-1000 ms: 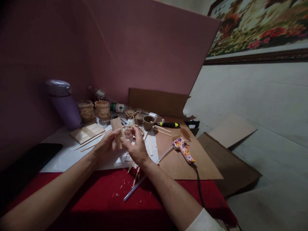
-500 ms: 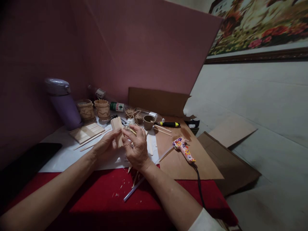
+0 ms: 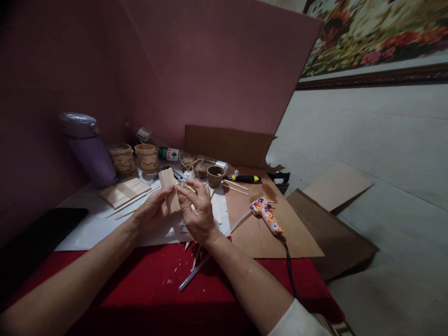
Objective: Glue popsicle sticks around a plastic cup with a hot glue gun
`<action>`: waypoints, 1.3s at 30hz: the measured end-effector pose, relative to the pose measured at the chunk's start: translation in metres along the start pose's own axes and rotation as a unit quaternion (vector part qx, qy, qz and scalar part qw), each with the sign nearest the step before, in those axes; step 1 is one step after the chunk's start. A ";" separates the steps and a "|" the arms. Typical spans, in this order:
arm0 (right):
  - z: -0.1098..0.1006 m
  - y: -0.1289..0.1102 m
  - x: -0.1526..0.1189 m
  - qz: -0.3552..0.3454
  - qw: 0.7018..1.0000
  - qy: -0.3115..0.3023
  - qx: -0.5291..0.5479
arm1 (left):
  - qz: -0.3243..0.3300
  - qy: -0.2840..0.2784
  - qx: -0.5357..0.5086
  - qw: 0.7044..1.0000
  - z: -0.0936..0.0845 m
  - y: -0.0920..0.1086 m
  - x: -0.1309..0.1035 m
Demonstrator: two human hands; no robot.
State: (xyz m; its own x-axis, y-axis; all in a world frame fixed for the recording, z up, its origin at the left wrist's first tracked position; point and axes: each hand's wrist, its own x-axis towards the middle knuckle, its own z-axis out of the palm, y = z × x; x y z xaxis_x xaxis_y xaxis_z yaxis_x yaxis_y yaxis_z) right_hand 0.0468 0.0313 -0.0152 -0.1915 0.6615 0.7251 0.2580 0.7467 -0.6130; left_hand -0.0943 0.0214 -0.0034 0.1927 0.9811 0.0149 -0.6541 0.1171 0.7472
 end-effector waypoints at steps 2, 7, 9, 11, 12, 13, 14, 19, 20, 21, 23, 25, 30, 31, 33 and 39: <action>-0.001 -0.001 0.000 -0.006 1.000 0.013 -0.004 | 0.003 0.006 -0.003 1.000 0.000 0.000 0.001; 0.000 -0.002 -0.002 -0.055 0.997 0.028 -0.037 | 0.004 0.006 -0.022 1.000 -0.002 0.000 0.001; 0.001 -0.001 -0.003 -0.057 0.997 0.025 -0.034 | -0.004 0.000 -0.021 1.000 -0.002 0.001 0.000; 0.002 -0.001 -0.004 -0.049 0.998 0.021 -0.030 | -0.006 -0.001 -0.017 1.000 -0.002 0.001 0.000; 0.002 -0.001 -0.004 -0.046 0.998 0.019 -0.028 | -0.003 0.000 -0.016 1.000 -0.002 0.001 0.000; 0.002 -0.001 -0.004 -0.044 0.999 0.017 -0.027 | 0.002 0.002 -0.017 1.000 -0.002 0.001 0.000; 0.002 -0.002 -0.003 -0.043 0.999 0.016 -0.023 | 0.007 0.005 -0.020 1.000 -0.002 0.001 0.001; 0.000 -0.005 -0.001 -0.012 0.999 0.040 0.029 | -0.021 0.015 -0.054 0.998 -0.001 0.006 0.001; 0.000 -0.004 0.000 -0.001 0.998 0.053 0.038 | -0.027 0.019 -0.064 0.997 0.000 0.008 0.001; 0.000 -0.003 0.000 0.010 0.997 0.065 0.042 | -0.031 0.025 -0.071 0.997 0.000 0.010 0.000; 0.000 -0.001 0.001 0.028 0.995 0.082 0.045 | -0.032 0.040 -0.080 0.996 0.000 0.014 0.001; 0.002 0.002 0.000 0.030 0.995 0.084 0.039 | -0.031 0.044 -0.082 0.995 0.000 0.017 0.001; 0.004 0.001 -0.002 -0.034 0.997 0.065 -0.016 | -0.029 0.029 -0.089 0.995 -0.001 0.020 0.002; 0.004 0.001 -0.002 -0.048 0.996 0.064 -0.029 | -0.027 0.026 -0.090 0.995 -0.001 0.020 0.002; 0.003 0.000 -0.003 -0.064 0.995 0.063 -0.048 | -0.024 0.013 -0.091 0.995 -0.002 0.020 0.002; 0.004 0.000 -0.002 -0.055 0.993 0.070 -0.074 | -0.019 -0.018 -0.069 0.997 -0.005 0.013 0.003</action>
State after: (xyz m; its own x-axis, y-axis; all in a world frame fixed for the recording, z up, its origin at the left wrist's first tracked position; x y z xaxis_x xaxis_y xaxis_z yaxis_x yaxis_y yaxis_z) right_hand 0.0439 0.0302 -0.0183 -0.0959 0.5534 0.8273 0.3808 0.7883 -0.4832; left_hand -0.1060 0.0268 0.0028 0.2430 0.9699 0.0138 -0.7393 0.1759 0.6499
